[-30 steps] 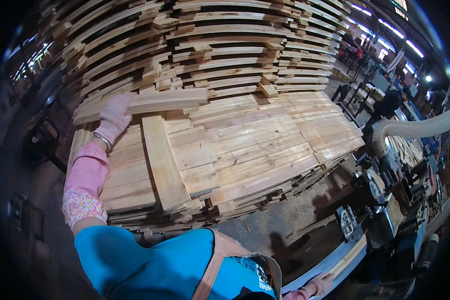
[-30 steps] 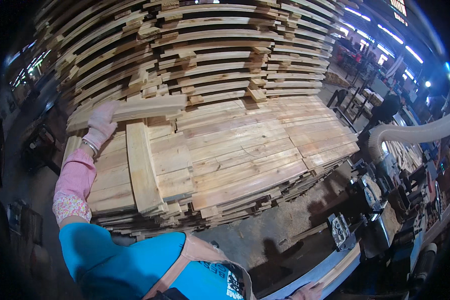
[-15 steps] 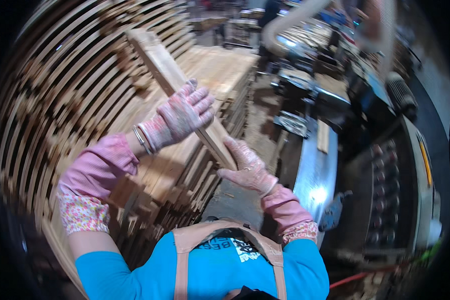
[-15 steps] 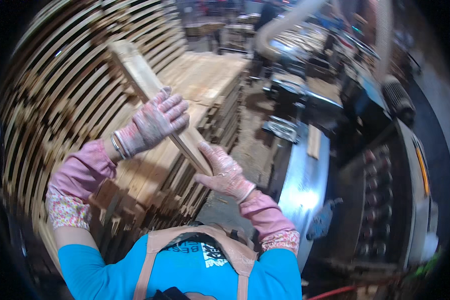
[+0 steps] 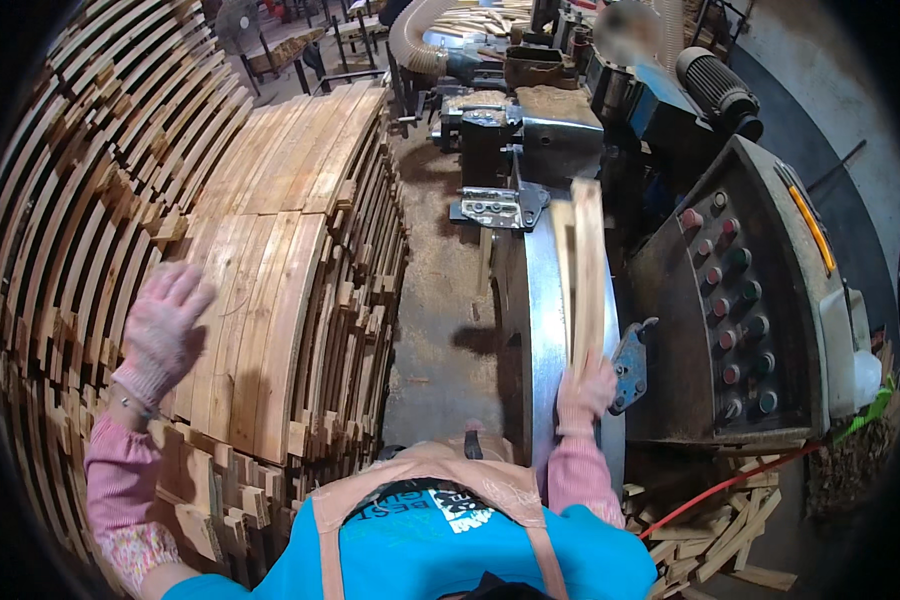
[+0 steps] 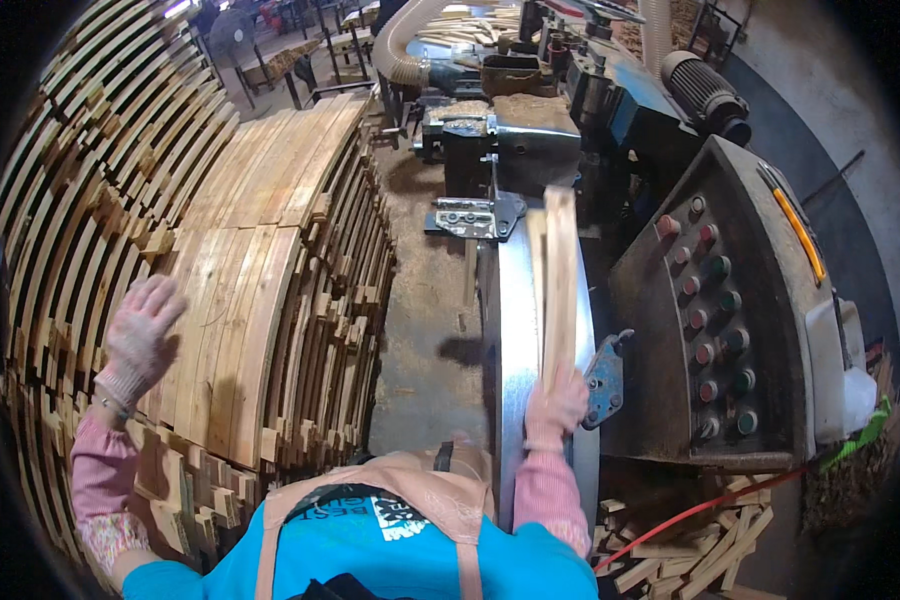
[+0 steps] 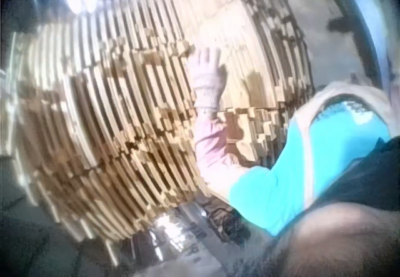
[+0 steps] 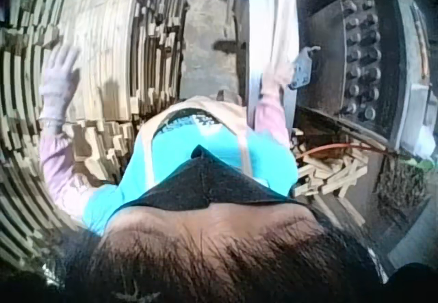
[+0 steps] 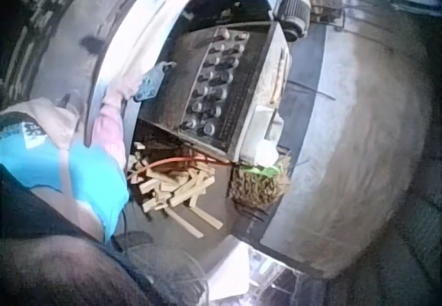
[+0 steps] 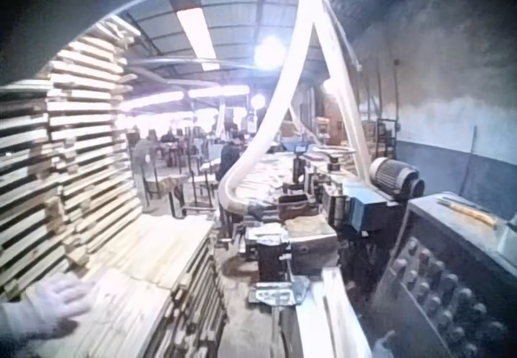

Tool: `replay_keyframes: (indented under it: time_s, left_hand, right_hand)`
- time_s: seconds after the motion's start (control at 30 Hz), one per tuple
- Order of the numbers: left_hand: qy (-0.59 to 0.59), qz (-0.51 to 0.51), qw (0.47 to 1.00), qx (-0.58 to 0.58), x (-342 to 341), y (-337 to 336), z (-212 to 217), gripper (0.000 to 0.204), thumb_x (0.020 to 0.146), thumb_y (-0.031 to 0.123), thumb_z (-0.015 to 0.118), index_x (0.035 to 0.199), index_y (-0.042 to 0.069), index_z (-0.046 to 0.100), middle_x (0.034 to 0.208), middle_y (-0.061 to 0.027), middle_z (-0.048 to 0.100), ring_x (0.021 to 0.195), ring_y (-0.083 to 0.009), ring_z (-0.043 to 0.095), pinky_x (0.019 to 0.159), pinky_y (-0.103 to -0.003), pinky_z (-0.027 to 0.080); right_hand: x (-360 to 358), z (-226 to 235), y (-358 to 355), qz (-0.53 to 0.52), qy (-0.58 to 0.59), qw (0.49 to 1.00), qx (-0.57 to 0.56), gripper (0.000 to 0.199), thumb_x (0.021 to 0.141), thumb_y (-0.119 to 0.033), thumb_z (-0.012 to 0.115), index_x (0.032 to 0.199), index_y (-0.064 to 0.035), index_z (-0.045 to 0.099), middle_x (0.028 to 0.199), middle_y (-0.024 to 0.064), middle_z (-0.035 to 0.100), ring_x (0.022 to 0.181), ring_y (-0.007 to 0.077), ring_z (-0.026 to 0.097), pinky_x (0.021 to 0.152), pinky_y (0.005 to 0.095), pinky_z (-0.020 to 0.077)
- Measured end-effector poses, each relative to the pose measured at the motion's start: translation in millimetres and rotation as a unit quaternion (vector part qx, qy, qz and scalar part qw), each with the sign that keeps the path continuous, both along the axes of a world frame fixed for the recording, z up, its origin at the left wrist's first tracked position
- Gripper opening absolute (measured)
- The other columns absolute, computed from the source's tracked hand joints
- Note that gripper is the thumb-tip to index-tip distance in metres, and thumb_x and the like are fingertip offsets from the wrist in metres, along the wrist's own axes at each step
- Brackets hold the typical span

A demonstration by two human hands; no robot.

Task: The person picks up wooden planks from a large stack and feeds them one by one into a woodworking machine. The planks are processed by the machine and then placed onto a growing pile of finished pieces.

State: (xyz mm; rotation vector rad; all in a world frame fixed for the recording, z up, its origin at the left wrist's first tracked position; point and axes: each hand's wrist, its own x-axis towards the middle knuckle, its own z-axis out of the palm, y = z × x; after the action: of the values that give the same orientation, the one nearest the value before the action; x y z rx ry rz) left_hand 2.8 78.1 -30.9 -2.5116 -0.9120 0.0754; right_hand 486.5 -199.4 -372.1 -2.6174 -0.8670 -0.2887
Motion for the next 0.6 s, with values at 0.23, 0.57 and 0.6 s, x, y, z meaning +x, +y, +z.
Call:
replay_keyframes:
  time_s: [0.23, 0.57, 0.6]
  left_hand:
    - [0.082, 0.244, 0.966, 0.039, -187, -48, 33, 0.04, 0.08, 0.004, 0.068, 0.118, 0.015, 0.066, 0.121, -0.0068, 0.068, 0.119, -0.0303, 0.061, 0.106, -0.041, 0.047]
    - [0.073, 0.447, 0.891, 0.021, -319, -191, -1, 0.053, 0.093, 0.005, 0.055, 0.145, 0.016, 0.053, 0.138, -0.0141, 0.06, 0.12, -0.0369, 0.061, 0.103, -0.044, 0.05]
    - [0.068, 0.419, 0.905, 0.031, -314, -185, -4, 0.052, 0.093, 0.006, 0.056, 0.144, 0.016, 0.053, 0.14, -0.0137, 0.059, 0.123, -0.0366, 0.06, 0.105, -0.043, 0.049]
  right_hand:
    - [136, -29, 194, 0.057, -0.061, 0.979, 0.184, 0.044, 0.089, -0.029, 0.072, 0.125, -0.0032, 0.069, 0.113, 0.02, 0.069, 0.101, 0.0375, 0.066, 0.095, 0.0438, 0.0532]
    - [27, -12, 70, 0.108, 0.102, 0.987, -0.055, 0.064, 0.089, -0.023, 0.065, 0.147, 0.0022, 0.051, 0.144, 0.0273, 0.055, 0.133, 0.0454, 0.051, 0.115, 0.0481, 0.0398]
    - [13, -16, 41, 0.105, 0.062, 0.99, -0.07, 0.065, 0.092, -0.03, 0.063, 0.147, 0.0027, 0.051, 0.144, 0.0281, 0.055, 0.132, 0.0461, 0.052, 0.115, 0.0494, 0.04]
